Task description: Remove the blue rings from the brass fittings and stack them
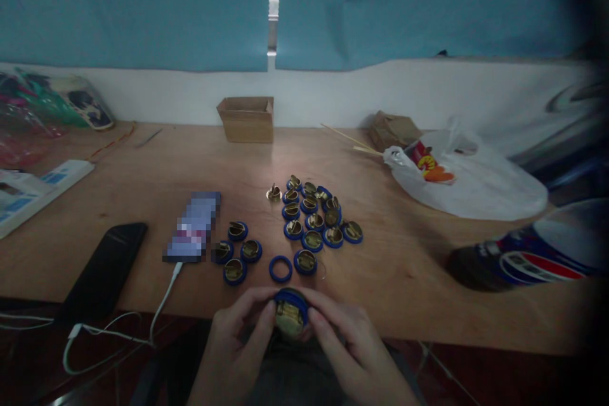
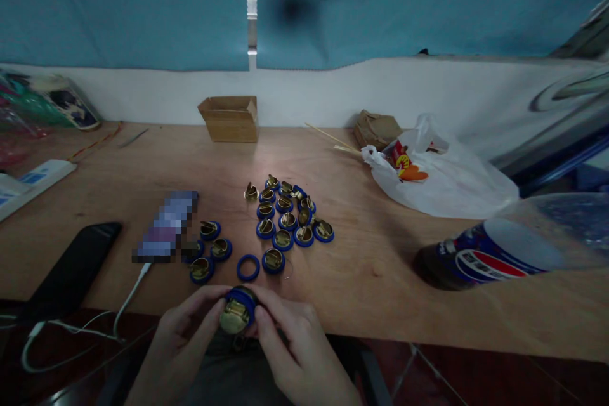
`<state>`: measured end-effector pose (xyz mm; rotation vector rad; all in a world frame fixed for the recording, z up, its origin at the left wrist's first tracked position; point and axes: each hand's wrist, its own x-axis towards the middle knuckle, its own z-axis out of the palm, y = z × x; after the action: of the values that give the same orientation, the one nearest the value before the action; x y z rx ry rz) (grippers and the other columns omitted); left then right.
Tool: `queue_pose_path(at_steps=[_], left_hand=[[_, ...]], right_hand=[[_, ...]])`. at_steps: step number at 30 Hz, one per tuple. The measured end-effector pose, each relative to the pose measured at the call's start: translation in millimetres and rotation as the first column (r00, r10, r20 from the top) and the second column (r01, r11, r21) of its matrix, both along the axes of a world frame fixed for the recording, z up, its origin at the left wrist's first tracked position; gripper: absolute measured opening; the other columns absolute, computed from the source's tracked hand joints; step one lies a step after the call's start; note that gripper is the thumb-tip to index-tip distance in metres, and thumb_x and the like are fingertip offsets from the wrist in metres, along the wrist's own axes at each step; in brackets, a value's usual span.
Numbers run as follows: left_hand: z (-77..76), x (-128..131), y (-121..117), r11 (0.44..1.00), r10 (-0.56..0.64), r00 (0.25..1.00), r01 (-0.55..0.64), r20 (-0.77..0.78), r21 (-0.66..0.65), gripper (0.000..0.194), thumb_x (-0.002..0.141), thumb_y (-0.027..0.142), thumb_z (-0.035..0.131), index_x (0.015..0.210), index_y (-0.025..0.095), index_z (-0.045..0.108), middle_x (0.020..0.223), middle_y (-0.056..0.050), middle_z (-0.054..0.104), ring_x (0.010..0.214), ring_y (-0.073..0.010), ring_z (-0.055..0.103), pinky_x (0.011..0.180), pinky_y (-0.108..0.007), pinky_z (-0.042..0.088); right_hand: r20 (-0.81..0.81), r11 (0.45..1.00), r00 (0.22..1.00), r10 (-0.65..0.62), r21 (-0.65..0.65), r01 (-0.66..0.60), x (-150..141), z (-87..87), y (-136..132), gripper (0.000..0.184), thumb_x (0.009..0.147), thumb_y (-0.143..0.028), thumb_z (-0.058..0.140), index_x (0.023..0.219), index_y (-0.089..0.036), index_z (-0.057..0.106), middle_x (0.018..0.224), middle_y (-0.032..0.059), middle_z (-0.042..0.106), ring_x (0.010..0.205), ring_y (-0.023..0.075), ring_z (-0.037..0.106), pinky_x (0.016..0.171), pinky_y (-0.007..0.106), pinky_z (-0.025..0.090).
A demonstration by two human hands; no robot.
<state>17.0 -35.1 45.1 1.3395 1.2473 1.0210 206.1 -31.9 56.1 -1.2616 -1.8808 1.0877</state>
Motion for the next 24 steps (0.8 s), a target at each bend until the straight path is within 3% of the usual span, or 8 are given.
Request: queue_pose_path(at_steps=[4, 9, 16, 20, 24], left_hand=[[-1.4, 0.4, -5.9, 1.000, 0.008, 1.000, -0.008, 0.000, -0.004, 0.019, 0.091, 0.029, 0.057, 0.099, 0.019, 0.071, 0.093, -0.005, 0.079, 0.082, -0.0187, 0.075, 0.073, -0.023, 0.059], [-6.4, -0.7, -9.1, 0.997, -0.010, 0.999, 0.013, 0.038, -0.071, 0.021, 0.092, 0.032, 0.056, 0.099, 0.019, 0.072, 0.090, -0.005, 0.078, 0.084, -0.0197, 0.074, 0.072, -0.023, 0.059], [-1.9, -6.4, -7.1, 0.984, -0.022, 0.993, 0.042, 0.116, -0.176, 0.020, 0.088, 0.035, 0.062, 0.084, 0.018, 0.072, 0.070, -0.002, 0.072, 0.062, -0.0147, 0.067, 0.057, -0.020, 0.054], [3.5, -1.4, -8.3, 0.986, 0.010, 0.991, 0.013, 0.134, -0.169, 0.020, 0.087, 0.035, 0.063, 0.079, 0.018, 0.070, 0.070, -0.001, 0.070, 0.061, -0.0132, 0.064, 0.056, -0.018, 0.052], [5.1, 2.9, -6.0, 0.992, 0.029, 0.994, -0.016, 0.108, -0.125, 0.021, 0.087, 0.035, 0.063, 0.079, 0.018, 0.071, 0.068, 0.000, 0.069, 0.064, -0.0145, 0.066, 0.059, -0.019, 0.053]], right_hand=[[0.051, 0.999, 0.998, -0.033, 0.044, 0.030, 0.9, -0.2, -5.1, 0.037, 0.097, -0.028, 0.047, 0.132, -0.026, 0.058, 0.120, 0.0066, 0.071, 0.104, 0.0222, 0.069, 0.090, 0.037, 0.056], [0.034, 0.999, 0.999, 0.042, 0.031, -0.044, 0.2, 1.1, -8.1, 0.035, 0.097, -0.025, 0.044, 0.129, -0.027, 0.059, 0.107, 0.0046, 0.075, 0.094, 0.0199, 0.071, 0.077, 0.029, 0.058], [0.041, 0.994, 0.993, 0.107, 0.016, -0.108, -4.1, 2.2, -5.8, 0.026, 0.096, -0.021, 0.044, 0.111, -0.023, 0.065, 0.089, 0.0012, 0.074, 0.080, 0.0157, 0.071, 0.072, 0.024, 0.053], [0.055, 0.994, 0.994, 0.093, 0.052, -0.096, -3.9, 0.7, -4.5, 0.022, 0.094, -0.019, 0.045, 0.099, -0.021, 0.066, 0.083, 0.0005, 0.073, 0.075, 0.0149, 0.070, 0.069, 0.024, 0.051], [0.023, 0.997, 0.999, 0.044, 0.057, -0.045, -3.3, -0.3, -5.4, 0.023, 0.095, -0.021, 0.045, 0.104, -0.021, 0.067, 0.086, 0.0007, 0.074, 0.077, 0.0147, 0.070, 0.070, 0.024, 0.053]])
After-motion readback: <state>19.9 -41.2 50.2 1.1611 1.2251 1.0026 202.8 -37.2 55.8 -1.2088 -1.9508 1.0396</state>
